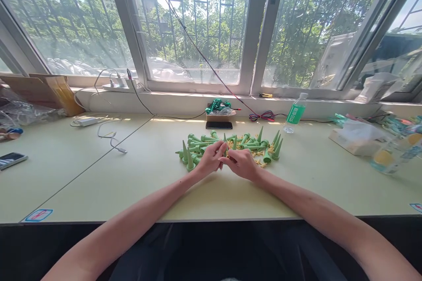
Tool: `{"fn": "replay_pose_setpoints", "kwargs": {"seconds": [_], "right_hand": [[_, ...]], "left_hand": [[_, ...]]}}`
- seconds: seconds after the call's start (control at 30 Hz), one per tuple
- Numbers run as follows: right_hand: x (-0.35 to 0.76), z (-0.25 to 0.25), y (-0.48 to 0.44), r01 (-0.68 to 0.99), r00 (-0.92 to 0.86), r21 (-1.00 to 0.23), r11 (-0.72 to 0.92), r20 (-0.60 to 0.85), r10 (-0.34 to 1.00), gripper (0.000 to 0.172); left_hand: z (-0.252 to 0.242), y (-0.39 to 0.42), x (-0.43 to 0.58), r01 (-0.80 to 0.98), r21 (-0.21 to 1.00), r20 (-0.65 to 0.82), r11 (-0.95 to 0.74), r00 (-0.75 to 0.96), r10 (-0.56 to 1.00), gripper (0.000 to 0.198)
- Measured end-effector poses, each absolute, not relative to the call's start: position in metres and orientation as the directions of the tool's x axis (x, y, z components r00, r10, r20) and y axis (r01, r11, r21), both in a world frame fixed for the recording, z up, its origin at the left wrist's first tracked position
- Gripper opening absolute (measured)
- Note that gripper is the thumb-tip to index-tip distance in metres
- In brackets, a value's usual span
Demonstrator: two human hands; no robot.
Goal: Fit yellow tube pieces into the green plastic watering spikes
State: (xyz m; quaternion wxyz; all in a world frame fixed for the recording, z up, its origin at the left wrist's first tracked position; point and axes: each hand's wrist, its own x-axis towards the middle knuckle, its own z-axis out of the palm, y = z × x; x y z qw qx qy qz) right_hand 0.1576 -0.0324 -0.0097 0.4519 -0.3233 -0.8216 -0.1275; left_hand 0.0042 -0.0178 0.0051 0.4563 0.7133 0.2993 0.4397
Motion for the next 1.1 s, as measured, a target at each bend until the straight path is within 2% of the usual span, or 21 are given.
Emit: {"fn": "replay_pose_setpoints", "kwargs": {"seconds": [0.23, 0.47, 0.6, 0.83, 1.0, 1.1], "right_hand": [[0.162, -0.007, -0.030, 0.601, -0.373, -0.121, 0.790, 0.831, 0.412, 0.044], [0.178, 0.000, -0.021, 0.644, -0.165, -0.255, 0.721, 0.874, 0.456, 0.040], [0.181, 0.000, -0.016, 0.677, -0.059, -0.325, 0.661, 0.870, 0.489, 0.040], [0.182, -0.001, -0.014, 0.677, -0.031, -0.391, 0.623, 0.831, 0.555, 0.037], [0.188, 0.003, -0.011, 0.694, 0.039, -0.450, 0.563, 0.803, 0.594, 0.036], [0.188, 0.004, -0.011, 0.717, 0.052, -0.444, 0.537, 0.803, 0.594, 0.035]], "left_hand": [[0.004, -0.014, 0.004, 0.089, 0.892, 0.380, -0.443, 0.381, 0.843, 0.038], [0.003, -0.011, 0.002, 0.212, 0.842, 0.411, -0.496, 0.344, 0.845, 0.034], [0.006, -0.013, 0.002, 0.297, 0.779, 0.447, -0.552, 0.355, 0.821, 0.029], [0.006, -0.011, 0.002, 0.448, 0.606, 0.530, -0.657, 0.389, 0.754, 0.015], [0.004, -0.009, 0.001, 0.472, 0.591, 0.520, -0.655, 0.398, 0.756, 0.016], [0.001, -0.007, 0.002, 0.487, 0.571, 0.518, -0.661, 0.411, 0.751, 0.020]]}}
